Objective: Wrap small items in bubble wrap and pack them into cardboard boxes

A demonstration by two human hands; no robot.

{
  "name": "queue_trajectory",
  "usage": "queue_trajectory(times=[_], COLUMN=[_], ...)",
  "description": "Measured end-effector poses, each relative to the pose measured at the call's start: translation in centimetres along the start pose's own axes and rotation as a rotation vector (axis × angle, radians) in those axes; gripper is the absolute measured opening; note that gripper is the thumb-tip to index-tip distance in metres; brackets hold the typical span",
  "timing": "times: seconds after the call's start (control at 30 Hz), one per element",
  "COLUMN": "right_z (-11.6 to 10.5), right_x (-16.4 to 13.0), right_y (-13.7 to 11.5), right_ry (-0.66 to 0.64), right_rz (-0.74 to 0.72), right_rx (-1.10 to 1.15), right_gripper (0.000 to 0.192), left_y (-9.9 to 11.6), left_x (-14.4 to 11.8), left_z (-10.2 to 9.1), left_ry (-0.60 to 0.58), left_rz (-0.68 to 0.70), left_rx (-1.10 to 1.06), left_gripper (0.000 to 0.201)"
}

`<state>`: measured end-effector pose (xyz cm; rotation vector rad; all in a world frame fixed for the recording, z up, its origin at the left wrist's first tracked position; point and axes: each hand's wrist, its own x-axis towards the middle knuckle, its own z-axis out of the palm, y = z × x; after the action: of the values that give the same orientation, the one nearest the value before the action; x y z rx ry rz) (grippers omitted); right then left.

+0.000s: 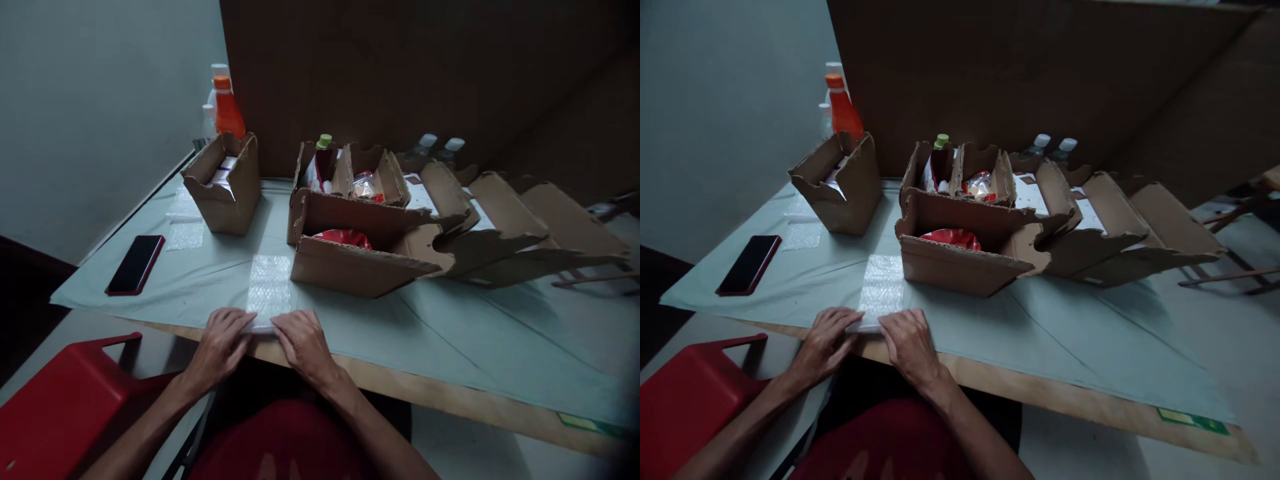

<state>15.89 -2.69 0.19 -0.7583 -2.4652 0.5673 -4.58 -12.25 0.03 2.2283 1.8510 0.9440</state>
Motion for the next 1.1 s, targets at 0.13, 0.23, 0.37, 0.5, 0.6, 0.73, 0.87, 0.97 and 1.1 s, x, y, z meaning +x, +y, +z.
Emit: queue_trajectory(times=[0.13,0.23,0.37,0.5,0.6,0.73,0.87,0.97,1.1], right_z=[-1.2,-1.6,-1.1,-0.9,-1.5,-2.3,-1.7,-1.2,-1.6], right_x=[-0.5,-0.5,0.1,0.4,0.0,-0.4,0.2,0.7,-0.4], right_y=[-0.5,-0.4,0.0,0.1,-0.3,-1.1,-0.8,0.0,-0.5], right_ry=[0.066,0.056,-0.068,-0.060,-0.068,-0.022,-0.128,-0.034,-0.003], right_rz=[0.085,0.033,-0.019,0.095,0.158,0.117,0.065,0.226,0.383], right_rx=[0.029,-0.073,-0.102,0.017,0.020,-0.150,-0.154,0.026,0.434], right_gripper=[0.021,0.024,0.027,0.023,0.025,0.030,0.030,0.026,0.023], left_y=[-0.2,-0.9,-1.0,-0.5,-0.4,-0.8,-0.1,1.5,3.9], left_x=[0.6,1.6,1.8,0.8,1.0,2.2,2.3,1.6,1.3], left_z=[0.2,1.0,1.1,0.1,0.0,0.6,0.6,0.3,1.0], left_ry=[-0.027,-0.018,0.037,-0.022,-0.061,-0.083,0.043,0.110,-0.043], left_rz=[-0.109,-0.171,-0.135,-0.059,-0.147,-0.199,-0.356,-0.650,-0.822], left_rx=[-0.017,0.094,0.124,-0.026,-0.037,0.077,-0.056,-0.439,-0.898], left_gripper=[0.036,0.036,0.036,0.039,0.039,0.035,0.038,0.047,0.056])
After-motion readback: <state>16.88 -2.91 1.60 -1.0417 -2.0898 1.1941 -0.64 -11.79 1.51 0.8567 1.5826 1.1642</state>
